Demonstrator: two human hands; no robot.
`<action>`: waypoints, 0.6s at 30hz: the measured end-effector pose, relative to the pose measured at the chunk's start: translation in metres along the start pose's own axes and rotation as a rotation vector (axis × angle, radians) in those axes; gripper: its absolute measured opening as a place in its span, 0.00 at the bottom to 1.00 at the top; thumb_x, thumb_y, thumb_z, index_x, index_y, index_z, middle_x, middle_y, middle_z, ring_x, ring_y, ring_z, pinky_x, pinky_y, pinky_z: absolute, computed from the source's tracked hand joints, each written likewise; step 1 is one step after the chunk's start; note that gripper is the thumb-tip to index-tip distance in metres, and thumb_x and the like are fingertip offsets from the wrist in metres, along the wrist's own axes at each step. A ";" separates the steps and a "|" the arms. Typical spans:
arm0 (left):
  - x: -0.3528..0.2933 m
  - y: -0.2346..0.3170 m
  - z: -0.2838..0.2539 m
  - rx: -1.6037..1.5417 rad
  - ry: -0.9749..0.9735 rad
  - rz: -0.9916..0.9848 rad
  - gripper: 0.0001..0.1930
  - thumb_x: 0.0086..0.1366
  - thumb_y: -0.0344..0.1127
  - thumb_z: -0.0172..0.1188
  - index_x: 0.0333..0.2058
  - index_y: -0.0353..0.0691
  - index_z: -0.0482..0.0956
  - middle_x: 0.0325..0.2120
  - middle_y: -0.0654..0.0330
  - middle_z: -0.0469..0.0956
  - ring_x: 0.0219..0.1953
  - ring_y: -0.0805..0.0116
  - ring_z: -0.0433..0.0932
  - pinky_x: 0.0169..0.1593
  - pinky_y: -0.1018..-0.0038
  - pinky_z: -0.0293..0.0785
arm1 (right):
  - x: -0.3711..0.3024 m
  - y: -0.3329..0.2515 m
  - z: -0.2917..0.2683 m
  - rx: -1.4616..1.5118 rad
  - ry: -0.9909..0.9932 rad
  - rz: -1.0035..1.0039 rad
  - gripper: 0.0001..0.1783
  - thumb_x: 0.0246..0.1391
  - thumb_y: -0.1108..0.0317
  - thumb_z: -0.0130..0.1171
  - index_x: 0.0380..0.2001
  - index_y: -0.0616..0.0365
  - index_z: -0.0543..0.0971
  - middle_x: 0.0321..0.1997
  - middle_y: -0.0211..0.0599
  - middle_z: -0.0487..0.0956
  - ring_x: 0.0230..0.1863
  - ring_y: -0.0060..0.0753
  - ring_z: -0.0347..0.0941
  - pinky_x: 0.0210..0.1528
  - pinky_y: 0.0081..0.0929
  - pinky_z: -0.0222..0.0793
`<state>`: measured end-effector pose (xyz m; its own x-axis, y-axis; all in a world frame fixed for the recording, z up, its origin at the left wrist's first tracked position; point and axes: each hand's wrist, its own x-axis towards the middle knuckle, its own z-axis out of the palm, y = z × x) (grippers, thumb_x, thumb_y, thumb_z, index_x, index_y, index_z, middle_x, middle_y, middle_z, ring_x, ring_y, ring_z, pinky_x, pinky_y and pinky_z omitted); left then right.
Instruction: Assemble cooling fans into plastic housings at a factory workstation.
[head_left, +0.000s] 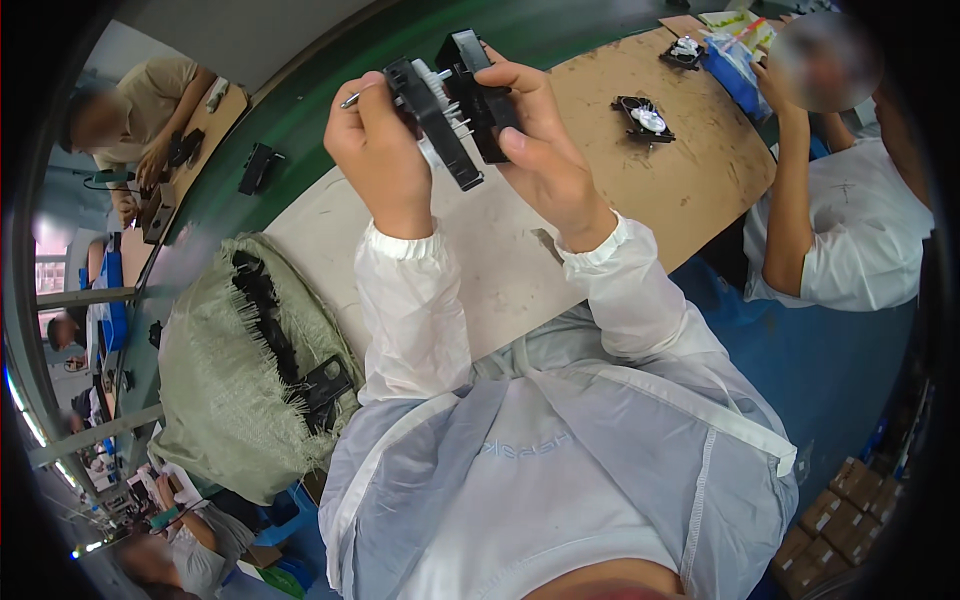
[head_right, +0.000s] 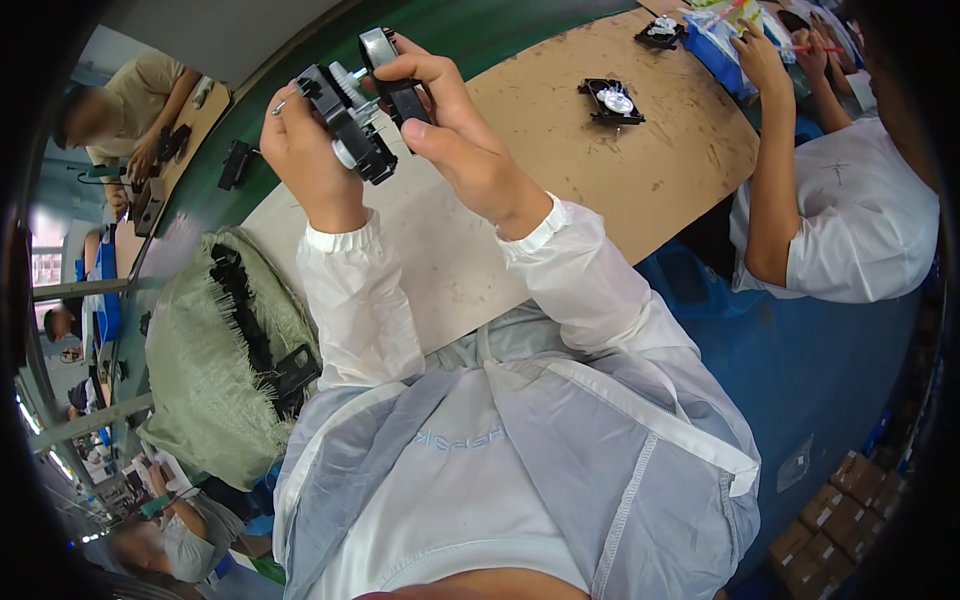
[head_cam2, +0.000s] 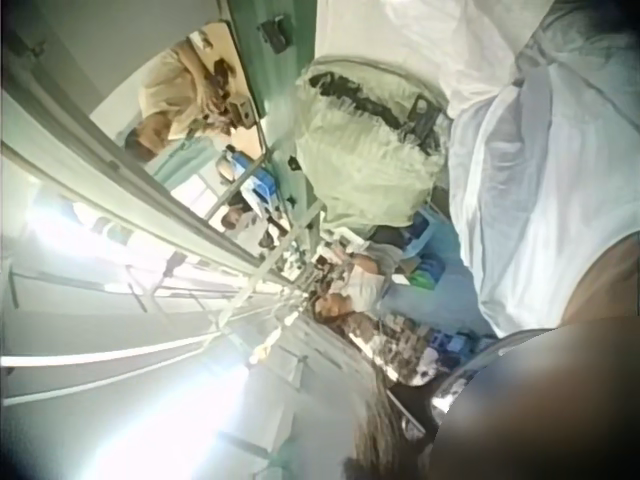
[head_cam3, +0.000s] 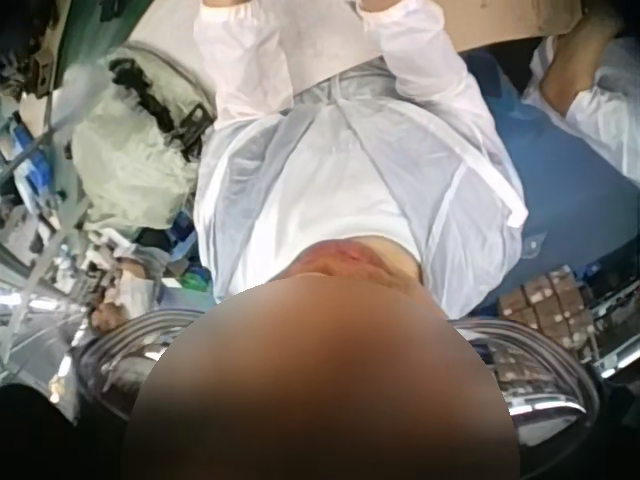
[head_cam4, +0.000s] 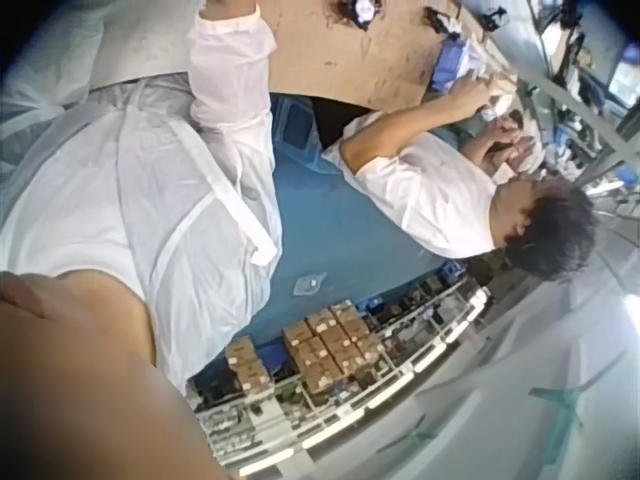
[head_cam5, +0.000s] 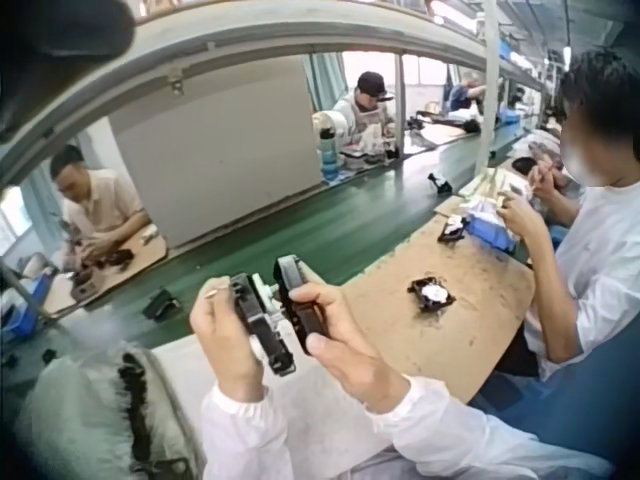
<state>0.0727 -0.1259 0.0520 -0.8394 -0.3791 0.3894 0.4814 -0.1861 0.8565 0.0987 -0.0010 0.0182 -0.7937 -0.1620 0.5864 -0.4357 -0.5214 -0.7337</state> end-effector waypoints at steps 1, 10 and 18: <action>0.001 0.000 -0.001 -0.012 -0.014 -0.007 0.10 0.67 0.34 0.51 0.30 0.35 0.76 0.21 0.63 0.73 0.22 0.76 0.67 0.25 0.80 0.66 | 0.000 0.000 0.001 -0.013 -0.007 0.009 0.28 0.55 0.62 0.48 0.60 0.55 0.63 0.76 0.47 0.42 0.67 0.43 0.57 0.66 0.38 0.49; -0.001 0.000 0.001 -0.026 0.005 -0.037 0.10 0.67 0.34 0.51 0.30 0.34 0.76 0.21 0.62 0.74 0.22 0.75 0.67 0.26 0.80 0.68 | -0.001 0.002 0.003 0.006 -0.009 0.048 0.29 0.55 0.61 0.48 0.60 0.53 0.63 0.76 0.47 0.41 0.69 0.46 0.51 0.67 0.39 0.44; -0.002 -0.005 0.002 0.046 0.011 -0.029 0.11 0.68 0.34 0.51 0.30 0.34 0.76 0.22 0.61 0.74 0.23 0.73 0.69 0.28 0.79 0.69 | -0.003 0.003 0.005 0.005 0.022 0.086 0.29 0.55 0.60 0.47 0.61 0.54 0.63 0.76 0.49 0.42 0.70 0.49 0.49 0.67 0.40 0.43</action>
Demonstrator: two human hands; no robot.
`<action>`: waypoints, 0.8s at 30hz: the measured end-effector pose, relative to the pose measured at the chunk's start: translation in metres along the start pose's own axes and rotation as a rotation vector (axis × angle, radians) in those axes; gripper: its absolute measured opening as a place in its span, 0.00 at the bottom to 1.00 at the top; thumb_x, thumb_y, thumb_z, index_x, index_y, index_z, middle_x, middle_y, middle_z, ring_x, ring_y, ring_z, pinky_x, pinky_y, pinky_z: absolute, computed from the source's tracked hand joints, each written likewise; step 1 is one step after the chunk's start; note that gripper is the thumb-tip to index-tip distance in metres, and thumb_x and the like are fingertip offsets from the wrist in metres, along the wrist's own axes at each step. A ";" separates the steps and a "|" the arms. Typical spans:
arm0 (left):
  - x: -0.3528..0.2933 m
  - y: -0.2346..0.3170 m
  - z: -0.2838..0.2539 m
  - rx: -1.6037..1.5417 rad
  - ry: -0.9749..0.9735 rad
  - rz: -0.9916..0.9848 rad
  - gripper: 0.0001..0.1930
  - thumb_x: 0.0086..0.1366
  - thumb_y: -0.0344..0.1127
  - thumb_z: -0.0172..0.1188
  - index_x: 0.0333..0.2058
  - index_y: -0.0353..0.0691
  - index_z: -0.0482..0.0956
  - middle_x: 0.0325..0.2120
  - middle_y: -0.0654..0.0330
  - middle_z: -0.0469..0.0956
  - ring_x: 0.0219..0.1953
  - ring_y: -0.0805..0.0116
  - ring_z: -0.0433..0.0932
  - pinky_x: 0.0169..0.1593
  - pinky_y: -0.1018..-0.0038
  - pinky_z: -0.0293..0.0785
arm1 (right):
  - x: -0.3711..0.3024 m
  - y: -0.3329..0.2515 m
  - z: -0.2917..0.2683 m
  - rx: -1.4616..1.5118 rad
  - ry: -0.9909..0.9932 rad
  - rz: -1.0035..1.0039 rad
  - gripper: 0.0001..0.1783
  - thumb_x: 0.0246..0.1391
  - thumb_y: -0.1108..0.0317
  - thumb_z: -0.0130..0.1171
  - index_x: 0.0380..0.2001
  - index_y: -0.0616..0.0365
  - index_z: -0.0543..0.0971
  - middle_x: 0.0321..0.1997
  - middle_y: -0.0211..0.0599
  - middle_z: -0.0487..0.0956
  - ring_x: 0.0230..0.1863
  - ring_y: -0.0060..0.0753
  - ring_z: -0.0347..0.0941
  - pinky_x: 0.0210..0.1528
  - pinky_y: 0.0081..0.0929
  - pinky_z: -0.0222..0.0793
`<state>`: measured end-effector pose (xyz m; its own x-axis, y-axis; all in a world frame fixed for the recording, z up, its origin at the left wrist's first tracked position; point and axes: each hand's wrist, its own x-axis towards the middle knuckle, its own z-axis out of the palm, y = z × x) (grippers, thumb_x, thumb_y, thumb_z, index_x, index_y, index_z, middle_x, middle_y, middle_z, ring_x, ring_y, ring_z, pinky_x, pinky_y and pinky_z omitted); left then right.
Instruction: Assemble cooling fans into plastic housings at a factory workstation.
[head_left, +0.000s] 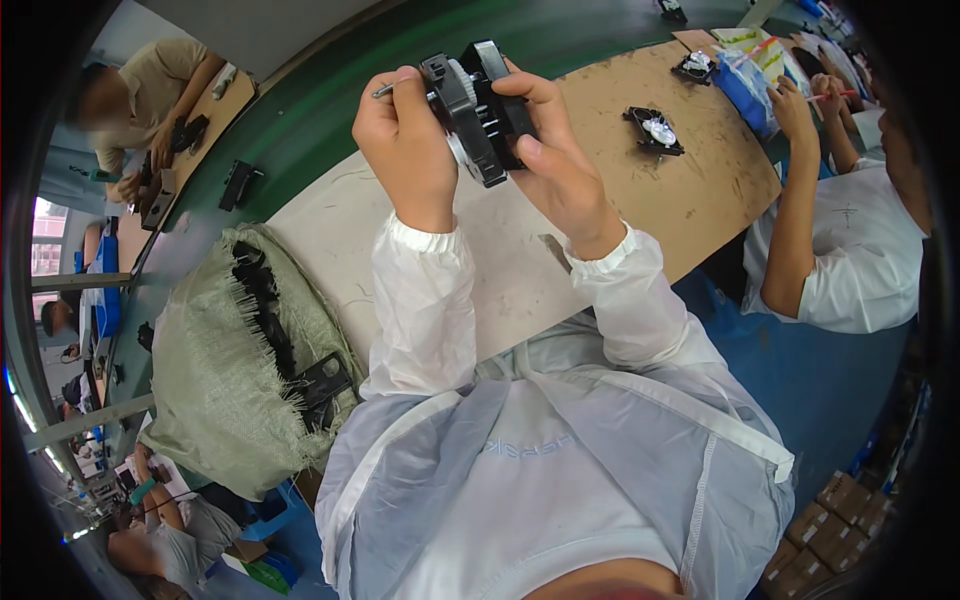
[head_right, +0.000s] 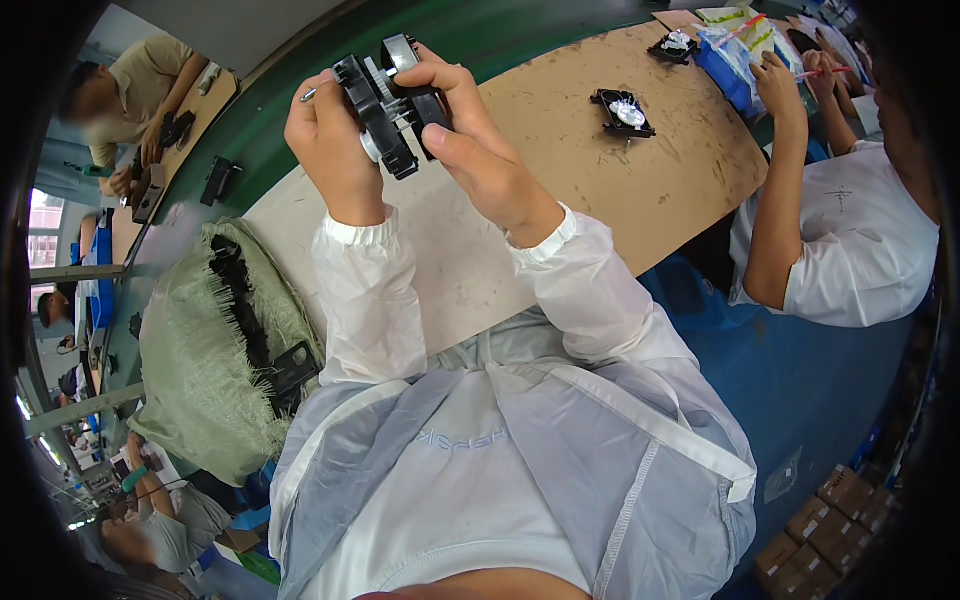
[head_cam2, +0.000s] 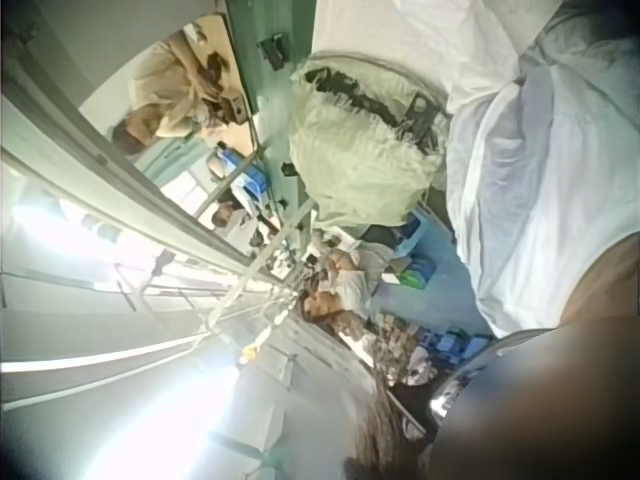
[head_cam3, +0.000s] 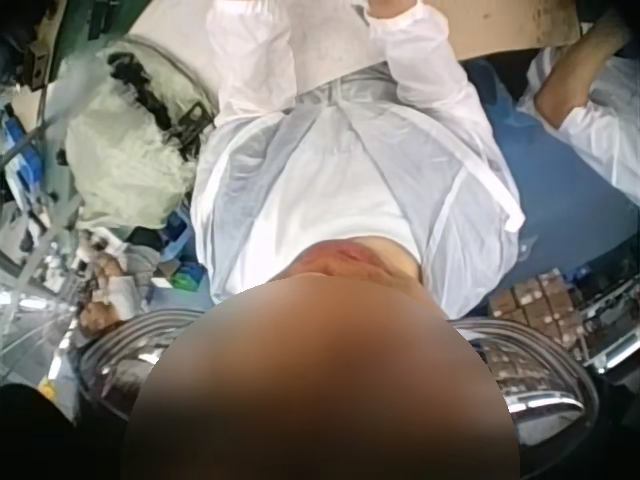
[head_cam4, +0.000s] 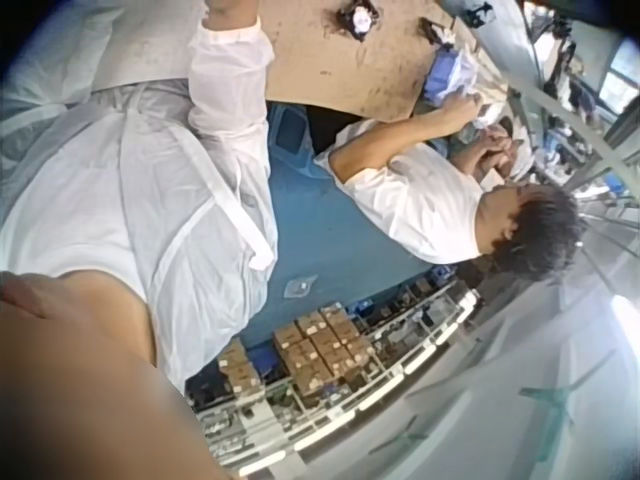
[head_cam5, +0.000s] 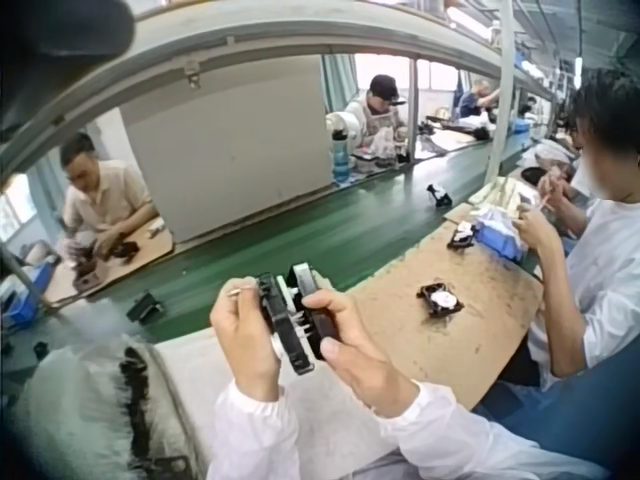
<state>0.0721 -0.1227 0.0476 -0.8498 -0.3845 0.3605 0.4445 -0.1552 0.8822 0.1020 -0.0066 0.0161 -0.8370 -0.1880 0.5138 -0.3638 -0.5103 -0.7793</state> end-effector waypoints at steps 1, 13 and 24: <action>0.000 -0.002 0.000 0.034 -0.005 0.024 0.10 0.68 0.34 0.51 0.30 0.34 0.76 0.22 0.61 0.75 0.23 0.73 0.69 0.29 0.78 0.69 | 0.000 0.000 -0.002 -0.051 -0.007 0.020 0.30 0.55 0.60 0.46 0.62 0.54 0.63 0.76 0.49 0.43 0.70 0.49 0.48 0.68 0.40 0.43; -0.009 -0.019 -0.021 -0.167 -0.243 -0.163 0.15 0.64 0.33 0.56 0.46 0.28 0.73 0.32 0.54 0.78 0.30 0.69 0.73 0.38 0.76 0.73 | 0.007 0.011 -0.007 -0.267 -0.042 -0.048 0.34 0.64 0.54 0.39 0.69 0.56 0.55 0.74 0.48 0.51 0.73 0.47 0.45 0.72 0.43 0.38; -0.022 0.001 -0.056 0.019 -0.317 -0.114 0.29 0.51 0.26 0.65 0.53 0.24 0.70 0.38 0.47 0.80 0.38 0.63 0.79 0.44 0.73 0.75 | 0.034 -0.008 -0.019 -0.274 0.169 0.162 0.34 0.66 0.52 0.48 0.68 0.60 0.58 0.71 0.49 0.58 0.63 0.38 0.64 0.65 0.37 0.59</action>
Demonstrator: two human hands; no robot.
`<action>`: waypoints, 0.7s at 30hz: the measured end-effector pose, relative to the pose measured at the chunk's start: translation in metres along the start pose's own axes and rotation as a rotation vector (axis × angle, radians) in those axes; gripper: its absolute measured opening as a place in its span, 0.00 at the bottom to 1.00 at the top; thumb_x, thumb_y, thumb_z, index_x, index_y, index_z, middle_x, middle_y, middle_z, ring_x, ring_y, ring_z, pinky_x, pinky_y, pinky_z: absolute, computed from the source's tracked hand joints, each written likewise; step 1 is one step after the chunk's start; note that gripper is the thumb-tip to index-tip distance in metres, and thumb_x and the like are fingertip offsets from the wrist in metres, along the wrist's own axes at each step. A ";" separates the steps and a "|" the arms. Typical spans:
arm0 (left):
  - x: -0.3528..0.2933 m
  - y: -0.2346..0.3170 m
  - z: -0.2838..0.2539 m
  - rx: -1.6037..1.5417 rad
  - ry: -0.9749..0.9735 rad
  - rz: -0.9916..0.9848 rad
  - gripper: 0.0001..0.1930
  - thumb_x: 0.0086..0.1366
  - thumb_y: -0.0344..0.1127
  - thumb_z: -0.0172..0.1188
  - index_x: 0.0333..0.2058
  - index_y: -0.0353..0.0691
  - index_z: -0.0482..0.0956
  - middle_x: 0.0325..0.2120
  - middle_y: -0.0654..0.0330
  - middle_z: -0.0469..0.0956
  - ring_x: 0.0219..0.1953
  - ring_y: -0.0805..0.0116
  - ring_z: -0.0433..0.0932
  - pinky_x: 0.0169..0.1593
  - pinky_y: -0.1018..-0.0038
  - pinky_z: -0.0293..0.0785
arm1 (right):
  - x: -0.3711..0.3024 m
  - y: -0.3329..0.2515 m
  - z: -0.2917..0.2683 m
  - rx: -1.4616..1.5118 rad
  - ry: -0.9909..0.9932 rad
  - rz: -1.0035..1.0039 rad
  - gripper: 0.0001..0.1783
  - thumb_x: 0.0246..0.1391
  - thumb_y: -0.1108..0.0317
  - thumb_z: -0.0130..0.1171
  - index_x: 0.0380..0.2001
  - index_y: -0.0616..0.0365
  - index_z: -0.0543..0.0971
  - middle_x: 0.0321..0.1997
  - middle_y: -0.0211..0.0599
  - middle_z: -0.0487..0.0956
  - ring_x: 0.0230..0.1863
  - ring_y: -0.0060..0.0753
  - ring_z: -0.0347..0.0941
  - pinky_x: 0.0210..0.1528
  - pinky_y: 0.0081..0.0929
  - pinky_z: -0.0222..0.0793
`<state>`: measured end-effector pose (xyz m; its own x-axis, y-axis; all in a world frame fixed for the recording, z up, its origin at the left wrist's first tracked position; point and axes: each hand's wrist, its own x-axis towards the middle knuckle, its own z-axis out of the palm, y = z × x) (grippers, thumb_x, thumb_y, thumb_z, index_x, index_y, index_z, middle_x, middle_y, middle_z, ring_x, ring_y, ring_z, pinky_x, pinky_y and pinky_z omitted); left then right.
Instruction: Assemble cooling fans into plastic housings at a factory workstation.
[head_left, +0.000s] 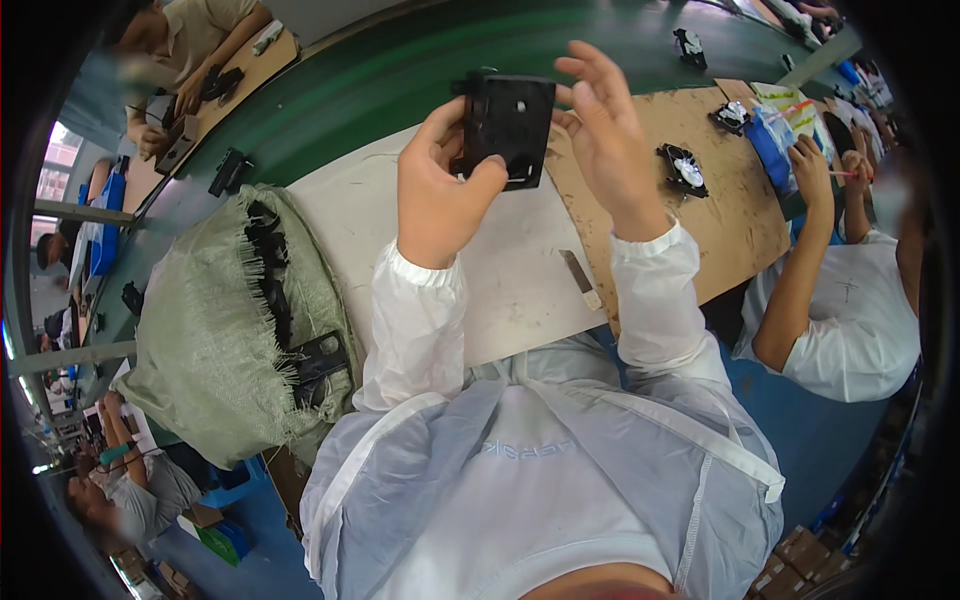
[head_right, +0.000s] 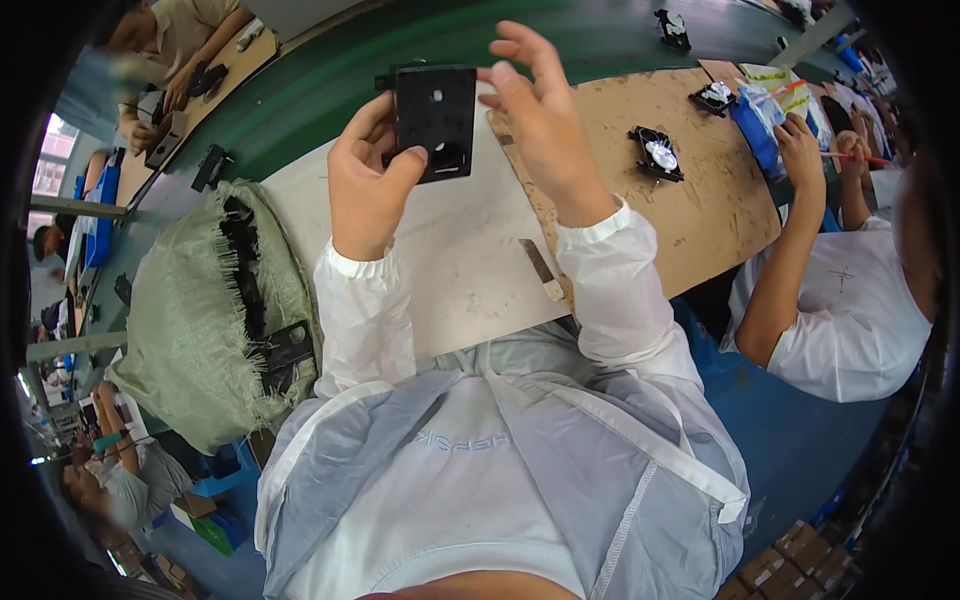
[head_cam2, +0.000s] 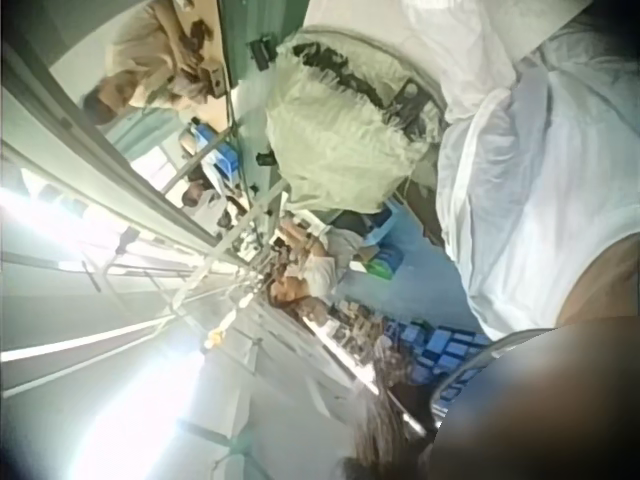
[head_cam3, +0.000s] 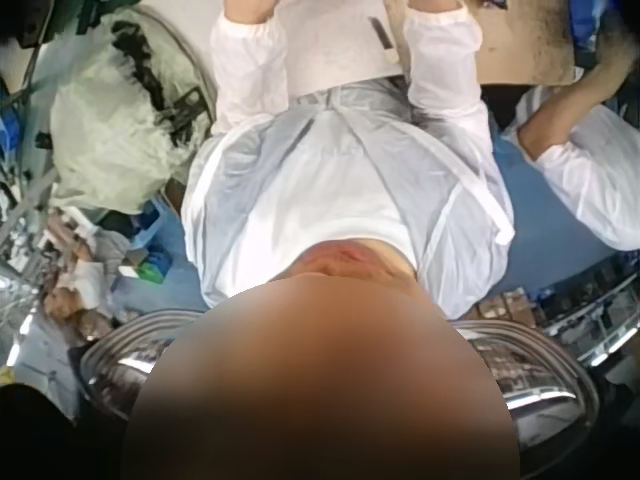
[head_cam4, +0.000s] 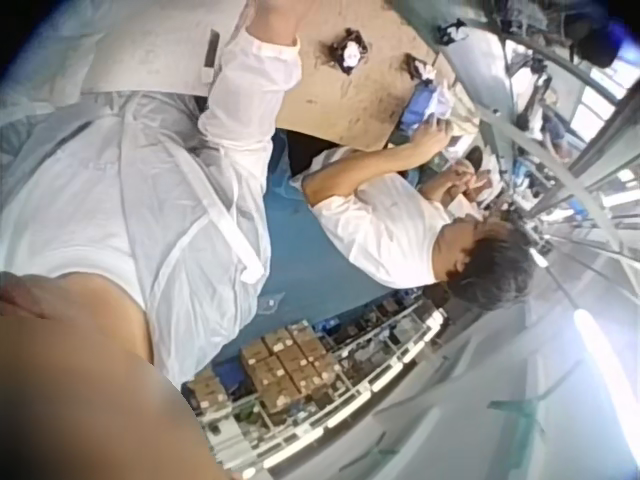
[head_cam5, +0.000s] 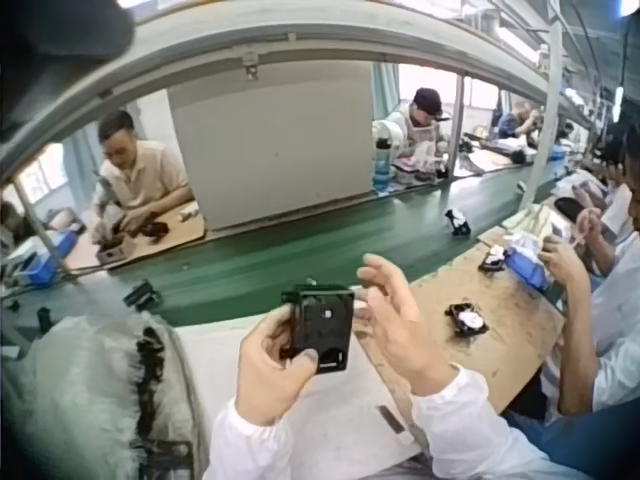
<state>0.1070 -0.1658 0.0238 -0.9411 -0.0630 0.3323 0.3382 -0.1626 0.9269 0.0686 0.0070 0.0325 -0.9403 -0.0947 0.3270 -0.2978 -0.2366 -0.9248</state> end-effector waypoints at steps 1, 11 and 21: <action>-0.002 0.000 -0.003 0.007 0.013 0.001 0.29 0.51 0.26 0.65 0.53 0.24 0.70 0.38 0.47 0.80 0.38 0.63 0.79 0.44 0.73 0.75 | 0.002 0.001 -0.002 0.007 -0.012 0.004 0.34 0.66 0.52 0.48 0.68 0.60 0.58 0.71 0.49 0.58 0.63 0.38 0.64 0.65 0.37 0.59; -0.021 -0.013 -0.025 0.196 0.013 0.026 0.24 0.54 0.24 0.64 0.50 0.22 0.72 0.42 0.46 0.80 0.41 0.62 0.79 0.49 0.73 0.76 | 0.021 0.048 -0.015 0.321 -0.329 0.223 0.21 0.62 0.65 0.59 0.53 0.69 0.77 0.45 0.43 0.82 0.37 0.22 0.74 0.45 0.14 0.68; -0.069 -0.010 -0.111 1.287 0.149 0.284 0.37 0.62 0.39 0.63 0.61 0.20 0.58 0.57 0.33 0.67 0.59 0.39 0.68 0.62 0.55 0.64 | 0.118 0.131 0.066 0.215 -0.287 0.456 0.20 0.59 0.66 0.57 0.50 0.70 0.77 0.47 0.47 0.80 0.45 0.39 0.76 0.52 0.28 0.70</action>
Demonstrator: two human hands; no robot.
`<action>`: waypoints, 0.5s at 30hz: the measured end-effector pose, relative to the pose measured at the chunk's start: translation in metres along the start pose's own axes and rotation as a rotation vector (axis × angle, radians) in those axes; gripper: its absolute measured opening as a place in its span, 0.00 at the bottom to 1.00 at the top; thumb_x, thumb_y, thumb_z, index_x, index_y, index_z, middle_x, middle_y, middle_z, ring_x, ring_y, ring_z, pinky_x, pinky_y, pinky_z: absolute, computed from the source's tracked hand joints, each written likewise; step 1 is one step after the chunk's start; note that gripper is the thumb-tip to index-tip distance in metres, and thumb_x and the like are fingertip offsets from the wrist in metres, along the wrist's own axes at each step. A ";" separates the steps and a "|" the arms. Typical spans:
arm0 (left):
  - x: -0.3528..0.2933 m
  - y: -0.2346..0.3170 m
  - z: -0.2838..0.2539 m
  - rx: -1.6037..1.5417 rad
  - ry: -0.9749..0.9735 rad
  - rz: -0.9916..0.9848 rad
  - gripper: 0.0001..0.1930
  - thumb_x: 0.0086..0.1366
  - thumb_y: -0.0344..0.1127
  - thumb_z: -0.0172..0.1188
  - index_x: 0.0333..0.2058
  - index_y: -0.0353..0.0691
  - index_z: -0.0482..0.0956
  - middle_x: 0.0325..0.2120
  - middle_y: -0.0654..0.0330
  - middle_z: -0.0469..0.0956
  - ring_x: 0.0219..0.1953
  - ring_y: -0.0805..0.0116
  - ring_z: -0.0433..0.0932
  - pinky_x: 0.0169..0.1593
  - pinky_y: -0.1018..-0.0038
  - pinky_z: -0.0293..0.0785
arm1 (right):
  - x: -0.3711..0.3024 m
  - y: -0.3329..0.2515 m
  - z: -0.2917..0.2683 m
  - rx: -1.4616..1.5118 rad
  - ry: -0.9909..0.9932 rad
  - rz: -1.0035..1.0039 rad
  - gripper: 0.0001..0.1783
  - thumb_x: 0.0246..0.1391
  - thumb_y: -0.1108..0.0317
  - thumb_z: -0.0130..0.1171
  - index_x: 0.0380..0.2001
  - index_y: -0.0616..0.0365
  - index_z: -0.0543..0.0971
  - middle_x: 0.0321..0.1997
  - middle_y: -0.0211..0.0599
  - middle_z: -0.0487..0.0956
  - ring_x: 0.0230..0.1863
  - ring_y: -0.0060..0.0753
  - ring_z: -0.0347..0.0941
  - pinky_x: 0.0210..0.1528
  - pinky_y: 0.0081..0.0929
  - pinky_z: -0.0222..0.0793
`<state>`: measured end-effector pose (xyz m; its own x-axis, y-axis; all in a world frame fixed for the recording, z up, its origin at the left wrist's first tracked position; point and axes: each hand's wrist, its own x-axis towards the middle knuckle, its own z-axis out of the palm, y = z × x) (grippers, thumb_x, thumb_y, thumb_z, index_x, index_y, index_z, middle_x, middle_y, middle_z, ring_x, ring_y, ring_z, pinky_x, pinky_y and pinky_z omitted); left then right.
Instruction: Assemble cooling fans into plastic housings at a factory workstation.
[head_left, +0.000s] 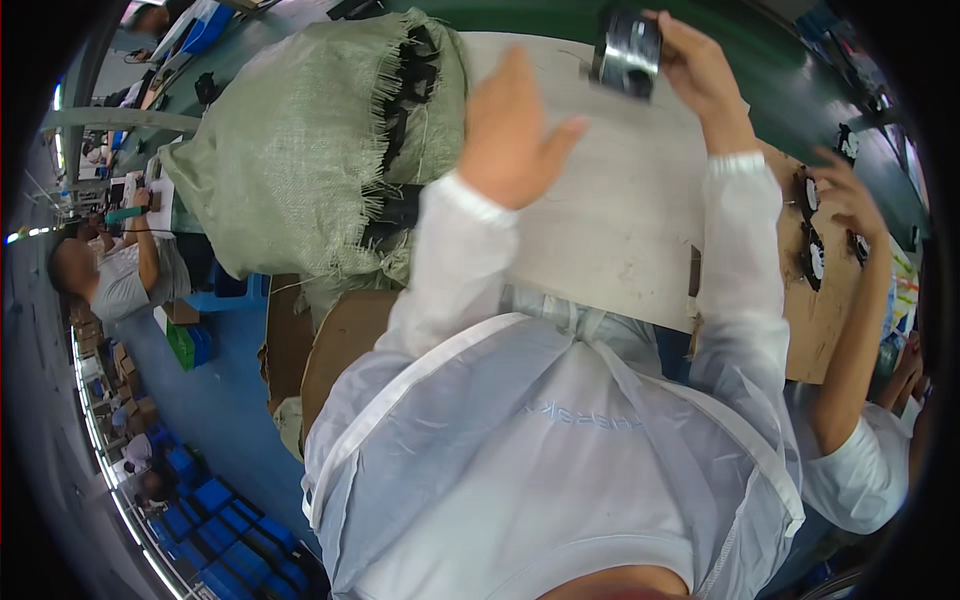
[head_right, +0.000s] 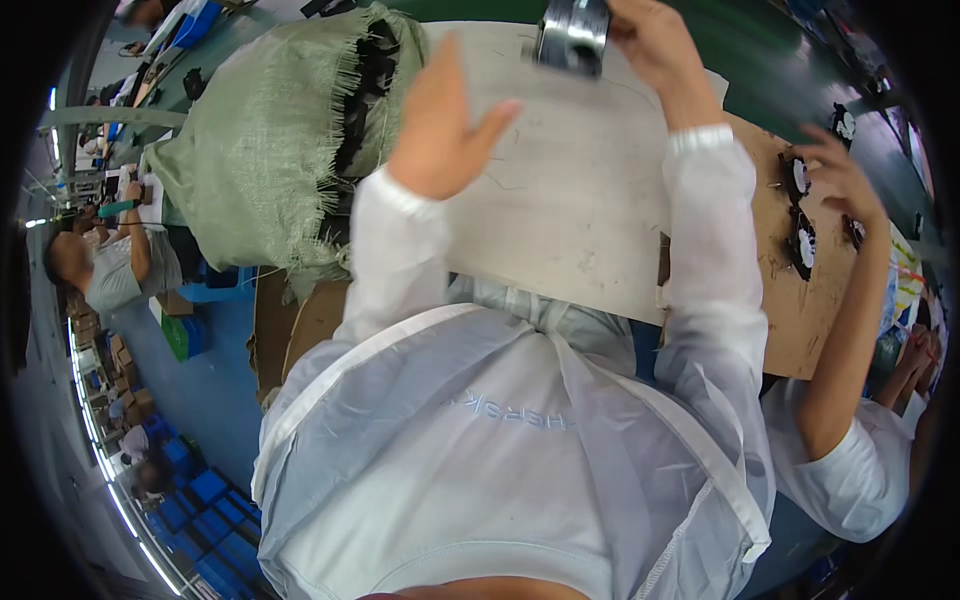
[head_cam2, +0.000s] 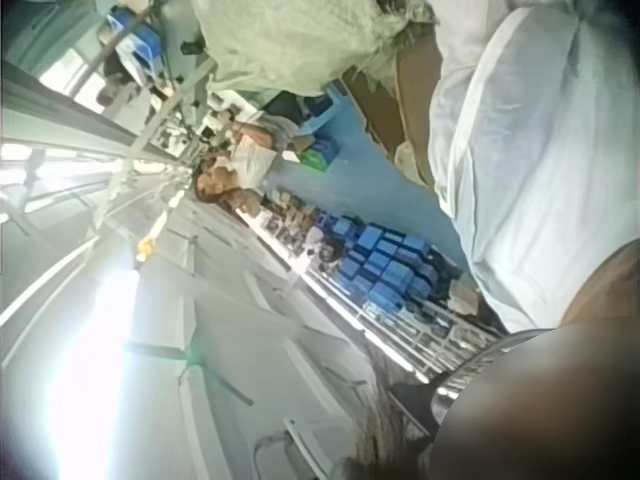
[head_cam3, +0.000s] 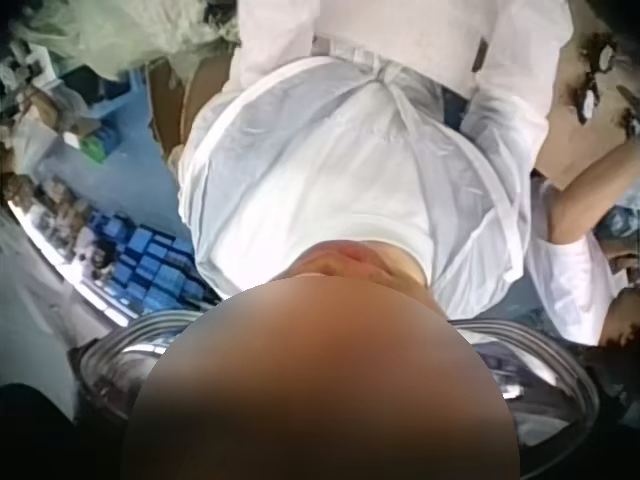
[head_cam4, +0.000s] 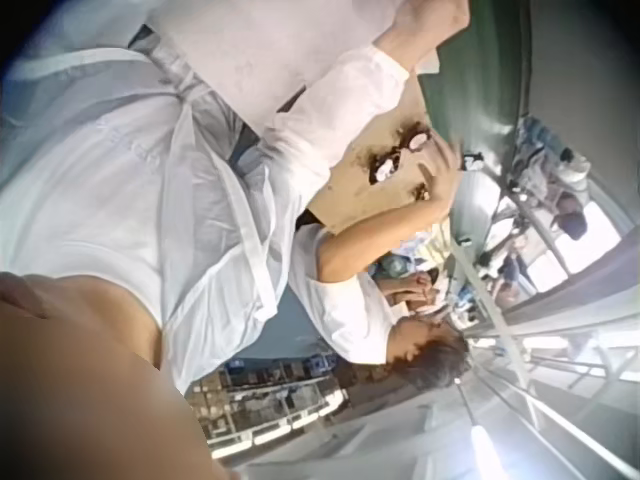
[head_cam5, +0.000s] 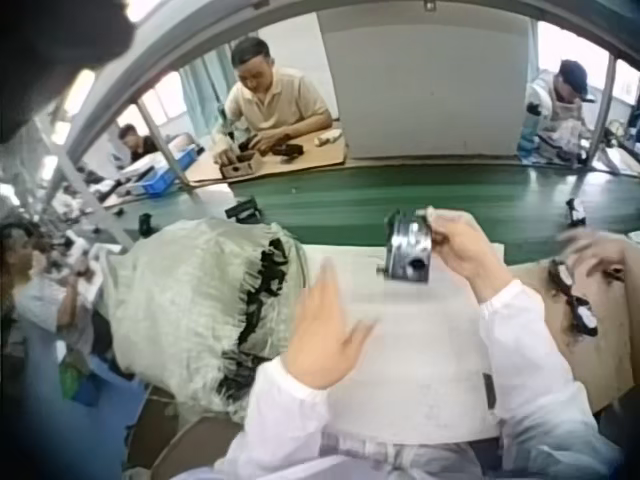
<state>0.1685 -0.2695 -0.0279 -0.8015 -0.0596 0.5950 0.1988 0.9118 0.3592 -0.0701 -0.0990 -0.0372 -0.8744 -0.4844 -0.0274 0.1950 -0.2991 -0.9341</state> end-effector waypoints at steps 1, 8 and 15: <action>-0.017 -0.013 -0.016 0.022 0.000 -0.047 0.36 0.58 0.39 0.62 0.61 0.26 0.60 0.57 0.40 0.68 0.58 0.42 0.68 0.63 0.53 0.59 | 0.034 0.014 -0.024 0.097 0.173 -0.003 0.18 0.57 0.69 0.55 0.45 0.73 0.77 0.45 0.51 0.79 0.42 0.46 0.77 0.51 0.32 0.73; -0.102 -0.039 -0.101 0.721 -0.789 -0.299 0.31 0.47 0.30 0.67 0.54 0.46 0.73 0.51 0.57 0.74 0.64 0.52 0.61 0.68 0.46 0.47 | 0.048 0.017 -0.029 -0.429 0.217 -0.168 0.21 0.57 0.64 0.57 0.49 0.68 0.77 0.47 0.46 0.80 0.45 0.38 0.76 0.52 0.28 0.70; -0.051 -0.023 -0.108 0.412 -0.604 -0.250 0.29 0.51 0.32 0.68 0.54 0.44 0.74 0.47 0.58 0.77 0.56 0.55 0.70 0.65 0.53 0.57 | 0.012 -0.026 -0.031 -0.822 0.076 -0.195 0.22 0.59 0.60 0.59 0.52 0.64 0.79 0.46 0.40 0.81 0.44 0.30 0.75 0.49 0.24 0.70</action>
<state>0.2657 -0.3315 0.0111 -0.9872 -0.1591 -0.0068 -0.1592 0.9851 0.0646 -0.0996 -0.0719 -0.0238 -0.8922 -0.4206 0.1648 -0.3215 0.3350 -0.8857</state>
